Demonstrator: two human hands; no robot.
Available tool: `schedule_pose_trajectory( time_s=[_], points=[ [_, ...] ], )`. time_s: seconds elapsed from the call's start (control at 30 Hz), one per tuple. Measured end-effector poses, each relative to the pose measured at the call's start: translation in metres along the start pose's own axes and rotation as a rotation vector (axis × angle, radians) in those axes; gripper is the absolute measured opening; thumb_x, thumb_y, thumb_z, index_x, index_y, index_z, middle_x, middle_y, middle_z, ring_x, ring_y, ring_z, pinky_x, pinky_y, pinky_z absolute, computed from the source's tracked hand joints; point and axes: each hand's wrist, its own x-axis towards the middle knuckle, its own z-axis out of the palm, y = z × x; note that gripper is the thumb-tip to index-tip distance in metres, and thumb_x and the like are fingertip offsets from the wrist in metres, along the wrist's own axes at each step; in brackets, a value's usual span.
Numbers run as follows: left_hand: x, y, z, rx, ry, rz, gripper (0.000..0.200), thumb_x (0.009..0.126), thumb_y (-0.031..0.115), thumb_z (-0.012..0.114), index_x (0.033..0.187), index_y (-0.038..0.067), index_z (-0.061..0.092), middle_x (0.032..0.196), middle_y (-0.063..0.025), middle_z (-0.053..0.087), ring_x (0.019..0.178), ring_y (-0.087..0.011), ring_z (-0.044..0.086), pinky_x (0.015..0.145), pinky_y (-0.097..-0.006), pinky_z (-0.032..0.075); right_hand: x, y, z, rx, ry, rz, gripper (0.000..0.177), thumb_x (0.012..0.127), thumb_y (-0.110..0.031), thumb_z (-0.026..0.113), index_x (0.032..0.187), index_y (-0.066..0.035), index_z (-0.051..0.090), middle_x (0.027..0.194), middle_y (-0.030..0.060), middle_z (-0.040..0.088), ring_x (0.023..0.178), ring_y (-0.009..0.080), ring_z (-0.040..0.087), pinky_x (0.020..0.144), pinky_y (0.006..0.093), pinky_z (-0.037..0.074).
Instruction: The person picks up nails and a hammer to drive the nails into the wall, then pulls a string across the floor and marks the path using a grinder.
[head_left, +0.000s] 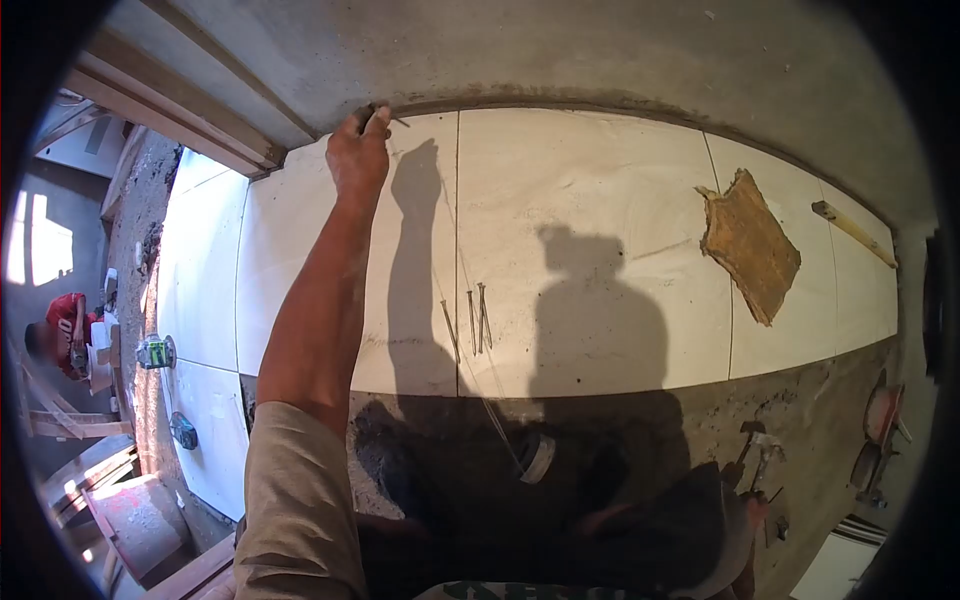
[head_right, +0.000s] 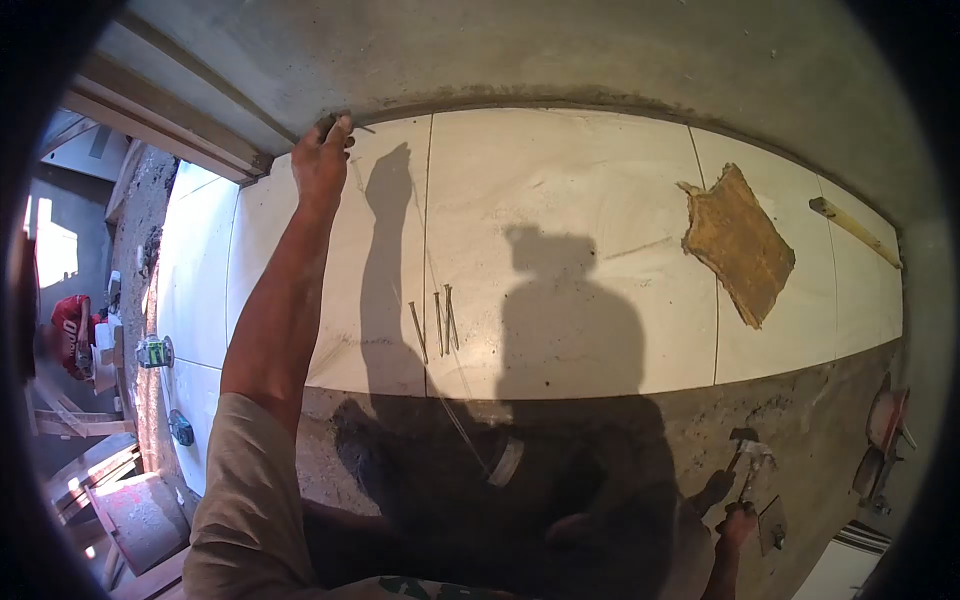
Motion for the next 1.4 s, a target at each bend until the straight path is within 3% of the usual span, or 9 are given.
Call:
schedule_pose_trajectory(
  time_s=[0.07, 0.13, 0.27, 0.3, 0.43, 0.53, 0.7, 1.1, 1.4],
  points=[
    [0.004, 0.015, 0.009, 0.033, -0.026, 0.0, 0.032, 0.086, 0.032, 0.064, 0.105, 0.007, 0.071, 0.085, -0.0147, 0.071, 0.083, -0.0252, 0.068, 0.078, -0.0343, 0.049, -0.038, -0.09, 0.057, -0.544, 0.257, -0.097, 0.017, 0.076, -0.018, 0.055, 0.081, -0.001, 0.054, 0.065, 0.0052, 0.051, 0.051, 0.0167, 0.047, 0.044, 0.0341, 0.039],
    [0.019, 0.007, 0.028, 0.077, -0.093, 0.135, 0.034, 0.087, 0.031, 0.064, 0.109, 0.005, 0.07, 0.082, -0.0098, 0.07, 0.079, -0.0143, 0.064, 0.074, -0.0283, 0.05, -0.025, -0.118, 0.073, -0.506, 0.215, -0.139, 0.019, 0.075, -0.019, 0.056, 0.082, -0.001, 0.053, 0.066, 0.0051, 0.05, 0.051, 0.0164, 0.047, 0.045, 0.0338, 0.04],
    [0.023, 0.01, 0.06, 0.231, -0.103, 0.249, 0.033, 0.086, 0.032, 0.063, 0.109, 0.008, 0.07, 0.084, -0.0119, 0.07, 0.08, -0.0235, 0.065, 0.078, -0.0326, 0.049, -0.02, -0.186, 0.131, -0.455, 0.16, -0.228, 0.018, 0.075, -0.016, 0.057, 0.085, -0.002, 0.052, 0.07, 0.0042, 0.051, 0.054, 0.0151, 0.049, 0.047, 0.0321, 0.042],
    [0.023, 0.012, 0.066, 0.267, -0.133, 0.201, 0.032, 0.086, 0.032, 0.063, 0.108, 0.01, 0.071, 0.085, -0.0122, 0.07, 0.081, -0.0248, 0.065, 0.078, -0.0327, 0.049, -0.018, -0.198, 0.143, -0.385, 0.12, -0.296, 0.016, 0.076, -0.013, 0.058, 0.086, -0.002, 0.053, 0.071, 0.0033, 0.051, 0.056, 0.0143, 0.049, 0.049, 0.0312, 0.043],
    [0.036, -0.007, 0.091, 0.251, -0.164, 0.181, 0.031, 0.086, 0.031, 0.064, 0.108, 0.009, 0.07, 0.086, -0.0117, 0.07, 0.083, -0.0236, 0.066, 0.078, -0.033, 0.049, -0.04, -0.26, 0.207, -0.29, -0.02, -0.45, 0.012, 0.076, -0.004, 0.06, 0.086, -0.002, 0.053, 0.074, 0.0009, 0.052, 0.063, 0.0105, 0.049, 0.054, 0.028, 0.043],
    [0.039, -0.017, 0.102, 0.193, -0.178, 0.208, 0.03, 0.087, 0.03, 0.064, 0.108, 0.009, 0.07, 0.086, -0.0108, 0.071, 0.083, -0.0227, 0.066, 0.078, -0.0327, 0.049, -0.02, -0.256, 0.223, -0.303, -0.149, -0.505, 0.011, 0.076, -0.002, 0.06, 0.082, -0.004, 0.051, 0.074, -0.0008, 0.051, 0.065, 0.0082, 0.047, 0.056, 0.0254, 0.041],
    [0.046, -0.031, 0.114, 0.247, -0.111, 0.169, 0.03, 0.087, 0.03, 0.065, 0.106, 0.008, 0.071, 0.085, -0.0117, 0.07, 0.08, -0.0228, 0.066, 0.077, -0.0324, 0.049, -0.053, -0.273, 0.279, -0.199, -0.345, -0.505, 0.017, 0.075, 0.004, 0.061, 0.076, -0.007, 0.049, 0.072, -0.0051, 0.046, 0.064, 0.004, 0.039, 0.056, 0.0218, 0.036],
    [0.058, -0.044, 0.133, 0.397, -0.097, 0.265, 0.029, 0.087, 0.037, 0.064, 0.098, 0.011, 0.072, 0.081, -0.0187, 0.067, 0.08, -0.034, 0.066, 0.073, -0.0404, 0.049, -0.073, -0.268, 0.29, -0.295, -0.458, -0.505, 0.016, 0.075, 0.005, 0.064, 0.086, -0.003, 0.055, 0.076, -0.0045, 0.051, 0.069, 0.004, 0.043, 0.061, 0.022, 0.038],
    [0.064, -0.039, 0.13, 0.603, -0.098, 0.342, 0.031, 0.087, 0.04, 0.064, 0.094, 0.011, 0.072, 0.079, -0.018, 0.068, 0.075, -0.0369, 0.066, 0.068, -0.0431, 0.051, -0.088, -0.29, 0.323, -0.329, -0.483, -0.481, 0.018, 0.073, 0.005, 0.066, 0.086, -0.003, 0.056, 0.072, -0.0046, 0.048, 0.064, 0.004, 0.041, 0.057, 0.021, 0.036]
  ],
)
